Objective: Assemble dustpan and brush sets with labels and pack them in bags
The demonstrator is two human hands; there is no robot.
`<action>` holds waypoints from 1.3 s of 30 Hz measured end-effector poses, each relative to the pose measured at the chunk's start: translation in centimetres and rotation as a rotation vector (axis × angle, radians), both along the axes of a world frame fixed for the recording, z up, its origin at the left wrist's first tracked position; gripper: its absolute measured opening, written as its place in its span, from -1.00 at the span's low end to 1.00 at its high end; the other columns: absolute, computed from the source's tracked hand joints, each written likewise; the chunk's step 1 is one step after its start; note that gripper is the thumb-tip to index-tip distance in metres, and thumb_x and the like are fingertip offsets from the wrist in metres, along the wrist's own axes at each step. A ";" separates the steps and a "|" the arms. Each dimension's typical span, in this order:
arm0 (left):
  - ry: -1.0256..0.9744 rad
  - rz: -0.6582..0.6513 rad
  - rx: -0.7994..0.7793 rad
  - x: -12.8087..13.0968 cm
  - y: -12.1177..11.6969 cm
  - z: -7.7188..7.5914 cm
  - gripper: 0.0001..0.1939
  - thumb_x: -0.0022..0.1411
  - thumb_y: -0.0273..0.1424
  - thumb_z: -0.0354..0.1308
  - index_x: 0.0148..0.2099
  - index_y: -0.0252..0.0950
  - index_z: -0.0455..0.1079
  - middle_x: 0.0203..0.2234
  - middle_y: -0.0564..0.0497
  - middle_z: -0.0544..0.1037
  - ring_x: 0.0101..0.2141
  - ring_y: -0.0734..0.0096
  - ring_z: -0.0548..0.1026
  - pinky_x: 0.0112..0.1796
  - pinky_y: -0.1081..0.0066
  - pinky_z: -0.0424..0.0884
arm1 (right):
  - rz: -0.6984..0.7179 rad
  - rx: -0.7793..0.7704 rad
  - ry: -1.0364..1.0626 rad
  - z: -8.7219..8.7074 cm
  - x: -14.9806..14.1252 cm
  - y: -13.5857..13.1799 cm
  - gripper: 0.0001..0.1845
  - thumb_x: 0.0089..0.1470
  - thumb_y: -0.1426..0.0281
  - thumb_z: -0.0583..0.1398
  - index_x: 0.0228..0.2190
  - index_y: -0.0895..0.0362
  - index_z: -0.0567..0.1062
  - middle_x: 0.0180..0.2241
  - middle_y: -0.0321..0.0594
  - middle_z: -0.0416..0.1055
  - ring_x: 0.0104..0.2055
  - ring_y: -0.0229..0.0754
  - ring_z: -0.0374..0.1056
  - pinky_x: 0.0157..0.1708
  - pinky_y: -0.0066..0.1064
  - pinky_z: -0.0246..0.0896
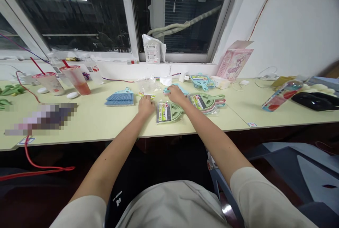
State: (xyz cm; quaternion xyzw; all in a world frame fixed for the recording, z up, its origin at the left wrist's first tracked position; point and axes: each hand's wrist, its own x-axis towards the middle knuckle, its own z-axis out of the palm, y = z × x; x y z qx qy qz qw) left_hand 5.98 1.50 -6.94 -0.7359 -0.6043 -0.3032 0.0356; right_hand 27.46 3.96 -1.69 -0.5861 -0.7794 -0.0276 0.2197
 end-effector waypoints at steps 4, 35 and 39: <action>0.040 0.044 -0.093 -0.7 0.9 -0.3 -0.49 0.30 -0.51 0.02 0.28 -0.34 0.34 0.14 -0.31 0.53 0.20 -0.07 0.42 0.17 0.09 0.35 | 0.028 -0.075 -0.051 -0.2 -1.0 1.9 -0.54 0.30 0.50 0.09 0.19 0.18 0.48 0.25 0.04 0.42 0.29 0.18 0.25 0.21 -0.10 0.25; -0.140 0.140 -0.074 -0.7 0.9 0.3 -0.69 0.49 -0.49 -0.09 0.00 -0.42 0.49 -0.07 -0.35 0.58 -0.03 0.06 0.51 -0.02 0.17 0.41 | -0.104 0.100 0.138 -1.2 -0.4 3.3 -0.68 0.32 0.53 0.09 0.04 0.24 0.50 0.11 0.12 0.45 0.22 0.14 0.26 0.21 -0.12 0.25; -0.066 0.095 -0.113 -0.8 1.0 0.0 -0.73 0.40 -0.50 0.00 -0.19 -0.32 0.56 -0.19 -0.30 0.60 0.01 -0.04 0.49 -0.02 0.13 0.41 | -0.180 0.233 0.289 0.3 0.2 2.5 -0.73 0.35 0.43 0.10 0.01 0.22 0.46 0.09 0.14 0.41 0.22 0.13 0.24 0.28 -0.06 0.19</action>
